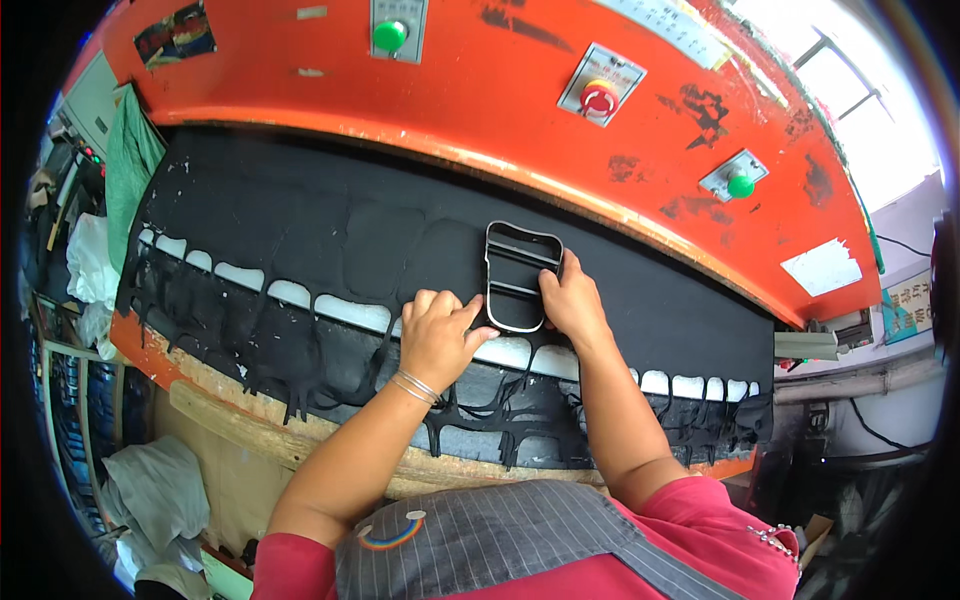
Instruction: Use a hydraulic clicking press and metal die to cut specific shapes for shoes from a sheet of material.
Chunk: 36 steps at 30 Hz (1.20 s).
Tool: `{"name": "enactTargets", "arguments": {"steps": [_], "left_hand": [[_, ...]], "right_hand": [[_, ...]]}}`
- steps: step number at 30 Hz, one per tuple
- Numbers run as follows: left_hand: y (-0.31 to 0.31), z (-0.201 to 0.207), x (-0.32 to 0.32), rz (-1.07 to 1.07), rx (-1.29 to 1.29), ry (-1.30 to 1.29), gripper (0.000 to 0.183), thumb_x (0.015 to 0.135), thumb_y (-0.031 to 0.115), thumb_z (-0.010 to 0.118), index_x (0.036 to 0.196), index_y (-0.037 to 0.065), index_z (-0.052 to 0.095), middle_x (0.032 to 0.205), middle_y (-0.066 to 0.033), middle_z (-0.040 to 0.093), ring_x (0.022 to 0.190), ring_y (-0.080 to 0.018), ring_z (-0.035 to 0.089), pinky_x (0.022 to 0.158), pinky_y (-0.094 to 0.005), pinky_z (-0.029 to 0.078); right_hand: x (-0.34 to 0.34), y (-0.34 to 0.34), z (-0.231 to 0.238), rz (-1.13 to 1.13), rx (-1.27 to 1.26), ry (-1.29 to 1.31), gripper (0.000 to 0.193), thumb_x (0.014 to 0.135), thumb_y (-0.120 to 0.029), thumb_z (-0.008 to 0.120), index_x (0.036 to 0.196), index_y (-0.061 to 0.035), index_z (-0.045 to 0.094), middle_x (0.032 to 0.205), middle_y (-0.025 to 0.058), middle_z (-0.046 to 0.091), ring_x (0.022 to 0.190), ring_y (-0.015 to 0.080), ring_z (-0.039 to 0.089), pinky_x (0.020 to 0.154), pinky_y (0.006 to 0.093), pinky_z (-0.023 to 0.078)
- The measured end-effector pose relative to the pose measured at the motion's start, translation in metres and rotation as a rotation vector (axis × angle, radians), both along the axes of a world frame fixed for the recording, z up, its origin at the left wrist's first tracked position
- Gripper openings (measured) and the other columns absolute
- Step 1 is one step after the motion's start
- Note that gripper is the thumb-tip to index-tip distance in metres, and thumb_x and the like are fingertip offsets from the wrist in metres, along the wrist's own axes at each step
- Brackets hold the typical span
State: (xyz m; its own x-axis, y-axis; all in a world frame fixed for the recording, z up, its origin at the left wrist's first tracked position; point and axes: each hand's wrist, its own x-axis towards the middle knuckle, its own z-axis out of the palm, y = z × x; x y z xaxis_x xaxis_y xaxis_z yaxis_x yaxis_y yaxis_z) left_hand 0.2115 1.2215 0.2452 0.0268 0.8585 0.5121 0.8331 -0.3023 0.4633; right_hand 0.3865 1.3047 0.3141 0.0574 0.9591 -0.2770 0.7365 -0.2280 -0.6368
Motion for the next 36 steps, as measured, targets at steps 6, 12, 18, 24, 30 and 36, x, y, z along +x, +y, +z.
{"name": "enactTargets", "arguments": {"steps": [6,12,18,24,30,36], "left_hand": [[0.031,0.076,-0.040,0.031,0.070,-0.260,0.032,0.077,0.025,0.077,0.102,0.005,0.071,0.084,-0.0093,0.062,0.083,-0.0273,0.058,0.079,-0.0359,0.048],[0.110,0.222,-0.084,0.076,0.604,-0.111,0.023,0.090,0.019,0.062,0.074,0.003,0.062,0.073,-0.0114,0.055,0.075,-0.0322,0.052,0.069,-0.0413,0.042],[0.047,0.218,-0.043,0.087,0.059,-0.222,0.036,0.092,0.025,0.059,0.065,0.002,0.055,0.071,-0.0179,0.054,0.072,-0.0356,0.054,0.063,-0.0448,0.042],[-0.108,0.120,0.049,-0.236,-0.420,-0.002,0.027,0.083,0.035,0.067,0.076,0.010,0.071,0.084,-0.0086,0.063,0.086,-0.0285,0.059,0.077,-0.0407,0.049],[-0.135,0.094,0.075,-0.041,-0.136,0.032,0.028,0.079,0.032,0.069,0.071,0.006,0.065,0.076,-0.0119,0.057,0.079,-0.0314,0.057,0.072,-0.0429,0.046],[-0.119,0.093,0.071,-0.083,-0.242,0.037,0.031,0.074,0.036,0.070,0.067,0.007,0.066,0.074,-0.0110,0.058,0.078,-0.0301,0.057,0.073,-0.0415,0.046]], "right_hand": [[0.090,0.010,0.072,-0.108,1.180,0.246,0.040,0.098,-0.022,0.053,0.131,0.0010,0.051,0.123,0.0177,0.055,0.112,0.0260,0.054,0.100,0.0370,0.040],[0.150,0.084,0.186,-0.421,1.750,-0.328,0.046,0.095,-0.024,0.052,0.135,-0.0015,0.046,0.146,0.0188,0.032,0.138,0.0344,0.028,0.112,0.0509,0.018],[0.156,0.010,0.133,0.030,1.688,-0.296,0.044,0.086,-0.015,0.062,0.128,-0.0045,0.053,0.134,0.0178,0.047,0.130,0.0355,0.038,0.106,0.0530,0.028],[0.099,-0.182,0.071,0.855,0.477,-0.252,0.068,0.068,-0.042,0.080,0.119,-0.0030,0.058,0.107,0.0148,0.060,0.101,0.0326,0.055,0.089,0.0414,0.045],[0.101,-0.202,0.038,0.661,0.545,-0.340,0.046,0.063,-0.027,0.082,0.100,-0.0050,0.068,0.087,0.0125,0.061,0.088,0.0316,0.059,0.078,0.0395,0.050],[0.105,-0.187,0.039,0.756,0.420,-0.380,0.039,0.066,-0.023,0.079,0.099,-0.0070,0.067,0.090,0.0118,0.063,0.092,0.0296,0.060,0.077,0.0396,0.051]]}}
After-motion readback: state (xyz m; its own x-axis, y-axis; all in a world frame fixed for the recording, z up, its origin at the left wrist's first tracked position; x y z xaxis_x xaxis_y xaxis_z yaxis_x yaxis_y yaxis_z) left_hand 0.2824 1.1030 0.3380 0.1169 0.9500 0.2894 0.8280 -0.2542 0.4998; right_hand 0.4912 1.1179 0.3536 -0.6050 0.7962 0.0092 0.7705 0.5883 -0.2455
